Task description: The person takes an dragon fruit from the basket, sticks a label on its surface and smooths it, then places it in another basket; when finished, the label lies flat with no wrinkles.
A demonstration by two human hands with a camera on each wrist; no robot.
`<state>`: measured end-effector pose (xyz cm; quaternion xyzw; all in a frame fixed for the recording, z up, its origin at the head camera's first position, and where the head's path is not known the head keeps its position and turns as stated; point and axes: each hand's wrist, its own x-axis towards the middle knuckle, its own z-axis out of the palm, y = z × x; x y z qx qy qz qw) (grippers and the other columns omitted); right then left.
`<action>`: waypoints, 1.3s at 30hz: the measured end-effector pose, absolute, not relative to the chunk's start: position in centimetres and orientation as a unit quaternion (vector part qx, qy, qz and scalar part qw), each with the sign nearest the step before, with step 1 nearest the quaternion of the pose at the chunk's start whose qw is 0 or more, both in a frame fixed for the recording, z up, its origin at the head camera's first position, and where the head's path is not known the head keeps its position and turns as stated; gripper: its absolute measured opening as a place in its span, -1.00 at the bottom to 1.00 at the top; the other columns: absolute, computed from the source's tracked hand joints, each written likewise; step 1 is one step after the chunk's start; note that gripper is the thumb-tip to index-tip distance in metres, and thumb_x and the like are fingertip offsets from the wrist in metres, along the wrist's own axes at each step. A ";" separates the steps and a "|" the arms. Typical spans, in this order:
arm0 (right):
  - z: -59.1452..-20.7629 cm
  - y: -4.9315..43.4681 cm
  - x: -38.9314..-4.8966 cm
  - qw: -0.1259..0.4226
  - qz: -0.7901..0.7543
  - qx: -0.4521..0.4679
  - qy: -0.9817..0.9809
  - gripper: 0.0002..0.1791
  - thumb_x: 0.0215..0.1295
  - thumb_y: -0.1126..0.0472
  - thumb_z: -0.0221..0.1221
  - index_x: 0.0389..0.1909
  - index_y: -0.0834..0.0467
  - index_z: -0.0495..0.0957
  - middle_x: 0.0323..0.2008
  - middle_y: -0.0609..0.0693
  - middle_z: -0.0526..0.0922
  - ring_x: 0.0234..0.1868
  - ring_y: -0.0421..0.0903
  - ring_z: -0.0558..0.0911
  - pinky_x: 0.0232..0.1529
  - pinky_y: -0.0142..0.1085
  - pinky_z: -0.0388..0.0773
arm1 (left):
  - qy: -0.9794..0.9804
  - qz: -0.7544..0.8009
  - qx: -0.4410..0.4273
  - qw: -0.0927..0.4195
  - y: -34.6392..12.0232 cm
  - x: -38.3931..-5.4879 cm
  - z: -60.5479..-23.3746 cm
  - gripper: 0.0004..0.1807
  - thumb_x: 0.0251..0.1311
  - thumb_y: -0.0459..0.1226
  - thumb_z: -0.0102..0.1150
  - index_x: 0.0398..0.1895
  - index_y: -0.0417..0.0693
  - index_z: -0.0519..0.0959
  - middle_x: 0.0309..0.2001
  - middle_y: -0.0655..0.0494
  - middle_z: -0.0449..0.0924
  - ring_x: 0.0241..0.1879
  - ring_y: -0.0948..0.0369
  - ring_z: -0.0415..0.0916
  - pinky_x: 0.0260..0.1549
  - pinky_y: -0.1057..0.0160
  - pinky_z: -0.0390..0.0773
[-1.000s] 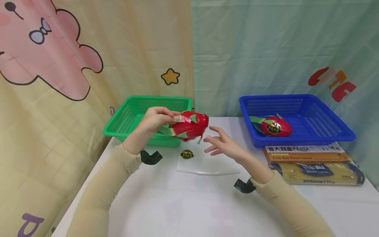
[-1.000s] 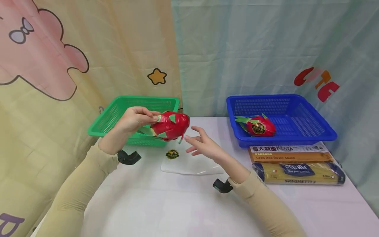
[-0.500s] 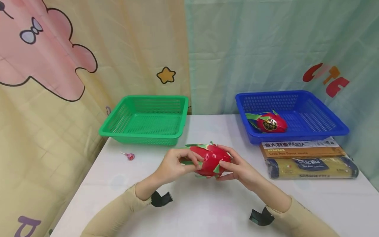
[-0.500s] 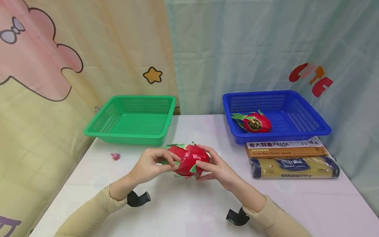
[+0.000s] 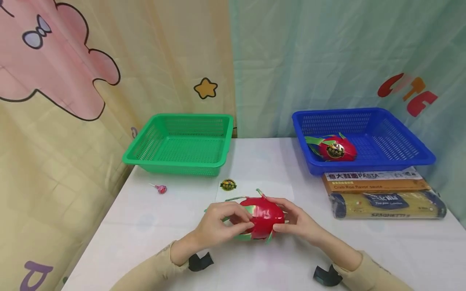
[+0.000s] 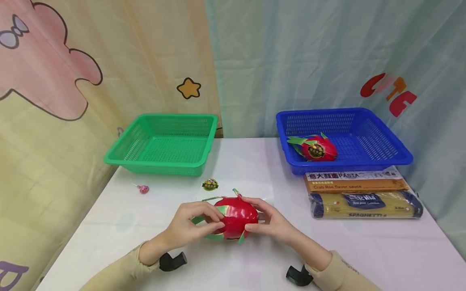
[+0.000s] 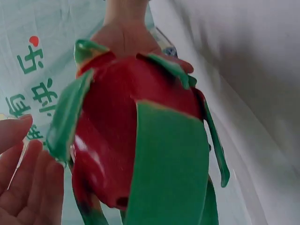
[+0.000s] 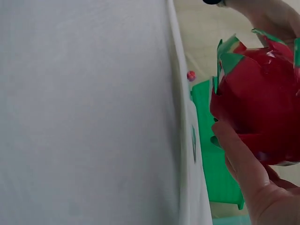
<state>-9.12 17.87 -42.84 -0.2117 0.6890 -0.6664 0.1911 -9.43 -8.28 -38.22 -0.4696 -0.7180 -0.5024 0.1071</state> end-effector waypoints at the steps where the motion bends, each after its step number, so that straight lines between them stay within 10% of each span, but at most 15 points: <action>1: -43.0 17.7 -9.1 0.185 -0.663 -0.223 0.690 -0.31 0.21 0.27 0.21 0.36 0.09 0.19 0.33 0.20 0.14 0.26 0.31 0.19 -0.03 -0.15 0.54 | -0.725 -0.497 -0.460 0.125 -8.4 -9.7 -38.4 -0.82 -0.04 -0.35 0.41 -0.35 -0.11 0.61 -0.27 0.06 0.65 -0.24 0.24 0.58 -0.31 0.33 0.58; 4: -43.4 17.6 -9.1 0.182 -0.662 -0.249 0.683 -0.32 0.20 0.32 0.22 0.34 0.14 0.21 0.31 0.19 0.18 0.23 0.32 0.22 -0.07 -0.14 0.55 | -0.776 -0.470 -0.405 0.115 -8.9 -10.4 -38.8 -0.60 -0.06 -0.14 0.45 -0.12 0.00 0.59 -0.03 0.18 0.57 -0.02 0.24 0.47 -0.18 0.21 0.56; 11: -44.3 18.0 -9.2 0.186 -0.651 -0.296 0.674 -0.31 0.17 0.37 0.23 0.33 0.15 0.22 0.30 -0.02 0.24 0.23 -0.06 0.32 -0.07 -0.14 0.55 | -0.834 -0.429 -0.338 -0.082 -9.4 -11.1 -40.1 -0.27 -0.09 0.10 0.39 0.19 0.08 0.43 0.08 0.32 0.47 0.02 0.30 0.43 -0.14 0.25 0.55; 21: -43.9 18.9 -9.8 0.227 -0.579 -0.329 0.711 -0.12 0.09 0.24 0.32 0.38 0.01 0.04 0.32 0.05 0.20 0.27 -0.06 0.29 0.08 -0.26 0.44 | -0.822 -0.427 -0.363 -0.099 -8.5 -10.6 -40.7 -0.31 -0.18 0.10 0.45 0.09 0.29 0.41 0.04 0.42 0.39 0.05 0.33 0.31 -0.14 0.32 0.52; 39: -43.1 19.7 -10.1 0.213 -0.525 -0.315 0.761 -0.24 0.20 0.17 0.23 0.38 -0.05 0.11 0.28 0.05 0.30 0.24 0.09 0.33 0.08 -0.20 0.44 | -0.743 -0.444 -0.450 -0.220 -11.2 -12.5 -39.8 -0.25 0.07 -0.14 0.33 0.32 -0.01 0.22 0.25 0.16 0.28 0.22 0.18 0.24 0.07 0.18 0.43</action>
